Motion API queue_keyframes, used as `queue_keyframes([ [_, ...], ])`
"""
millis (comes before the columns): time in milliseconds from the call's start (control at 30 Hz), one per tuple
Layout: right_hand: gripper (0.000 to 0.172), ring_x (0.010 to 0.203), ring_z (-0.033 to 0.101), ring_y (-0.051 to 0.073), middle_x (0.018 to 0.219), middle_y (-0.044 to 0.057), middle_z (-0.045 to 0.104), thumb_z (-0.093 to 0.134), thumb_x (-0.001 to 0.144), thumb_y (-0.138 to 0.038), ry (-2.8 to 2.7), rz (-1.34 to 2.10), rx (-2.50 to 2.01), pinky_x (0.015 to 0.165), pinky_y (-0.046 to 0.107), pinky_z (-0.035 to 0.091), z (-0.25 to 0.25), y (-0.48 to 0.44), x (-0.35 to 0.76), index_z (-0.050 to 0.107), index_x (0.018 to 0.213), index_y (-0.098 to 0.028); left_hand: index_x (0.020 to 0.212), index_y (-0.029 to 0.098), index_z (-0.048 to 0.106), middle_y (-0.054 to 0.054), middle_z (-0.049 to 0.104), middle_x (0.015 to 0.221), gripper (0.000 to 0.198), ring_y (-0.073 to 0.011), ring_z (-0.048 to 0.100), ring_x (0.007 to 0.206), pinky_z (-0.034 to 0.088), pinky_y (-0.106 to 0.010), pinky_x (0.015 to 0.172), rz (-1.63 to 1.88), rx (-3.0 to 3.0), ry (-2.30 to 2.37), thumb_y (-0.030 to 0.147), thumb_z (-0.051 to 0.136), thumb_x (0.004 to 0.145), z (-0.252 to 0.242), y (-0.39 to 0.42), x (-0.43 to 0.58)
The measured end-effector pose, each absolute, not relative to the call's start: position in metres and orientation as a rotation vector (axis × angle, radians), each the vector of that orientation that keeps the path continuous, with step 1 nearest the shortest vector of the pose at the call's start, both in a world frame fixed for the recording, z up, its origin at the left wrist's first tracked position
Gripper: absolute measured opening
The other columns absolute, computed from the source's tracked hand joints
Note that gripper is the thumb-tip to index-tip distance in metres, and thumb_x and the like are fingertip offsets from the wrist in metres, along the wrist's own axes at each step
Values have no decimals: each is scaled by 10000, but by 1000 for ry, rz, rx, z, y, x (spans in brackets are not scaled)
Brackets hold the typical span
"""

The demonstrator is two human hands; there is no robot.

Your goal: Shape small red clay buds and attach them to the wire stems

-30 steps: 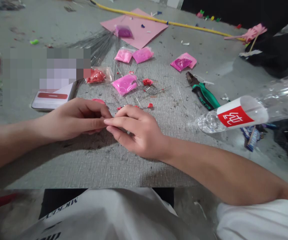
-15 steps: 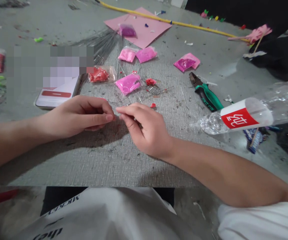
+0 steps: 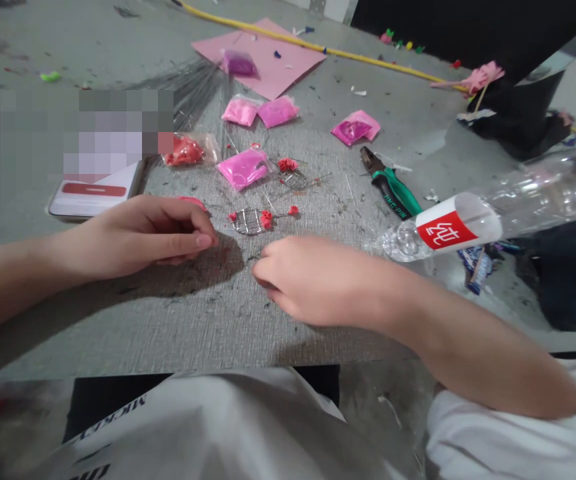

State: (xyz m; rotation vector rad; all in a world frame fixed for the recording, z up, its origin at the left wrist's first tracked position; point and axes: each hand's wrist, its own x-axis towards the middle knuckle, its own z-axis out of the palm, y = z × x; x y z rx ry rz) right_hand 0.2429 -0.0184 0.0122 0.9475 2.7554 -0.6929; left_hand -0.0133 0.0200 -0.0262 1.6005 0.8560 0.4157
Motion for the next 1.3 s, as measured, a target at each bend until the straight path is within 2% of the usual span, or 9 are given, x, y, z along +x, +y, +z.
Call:
queue_keyframes([
  [67,60,847,638,209,910,66,704,700,918,-146,2849,-651,754,704,333,434,10,-13,249,745,894,-178,808,177,691,8,562,625,139,-83,477,525,394,-170,455,413,1630,859,259,691,919,-26,20,-13],
  [267,182,881,600,217,933,63,718,635,977,-161,3040,-489,444,764,374,436,-1,-2,254,758,848,-198,806,166,687,20,545,617,148,-69,458,506,374,-162,451,404,1647,875,244,667,930,-24,19,-12],
  [433,232,900,593,211,895,50,715,628,978,-163,2978,-457,400,762,366,432,1,-4,250,738,776,-196,820,161,688,28,539,639,173,-66,473,518,392,-158,469,392,1678,854,270,650,948,-24,18,-14],
  [600,268,841,581,197,821,37,695,615,984,-170,2953,-405,401,738,360,405,0,-5,248,696,729,-184,823,159,680,26,547,648,191,-68,490,520,403,-157,470,394,1712,847,289,644,957,-24,18,-15],
  [833,180,811,558,190,827,56,679,635,948,-168,2988,-410,411,720,338,379,-4,-6,242,679,774,-156,844,156,673,31,535,635,198,-71,490,517,406,-158,468,388,1677,835,312,643,961,-27,19,-16],
  [967,152,834,541,182,853,56,642,555,975,-152,3047,-623,533,761,325,413,0,-6,239,658,864,-139,844,146,669,32,529,657,191,-64,476,523,394,-161,476,388,1645,846,301,645,953,-27,18,-15],
  [1100,53,785,530,138,838,9,609,594,923,-129,3124,-933,827,741,288,409,10,-9,232,596,881,-161,859,144,681,24,528,665,189,-74,469,528,394,-175,474,387,1608,819,303,638,950,-27,19,-15],
  [1233,135,709,520,111,791,-14,601,615,980,-231,3251,-1066,979,680,260,402,8,-10,217,576,865,-173,883,145,692,26,527,654,170,-74,454,529,388,-171,472,401,1574,769,297,647,941,-27,20,-16],
  [1300,109,720,536,105,796,-11,614,598,997,-201,3427,-1103,1051,680,248,414,1,-9,208,600,893,-167,889,144,679,35,513,641,159,-69,446,529,381,-162,473,403,1554,757,290,650,941,-28,20,-17],
])
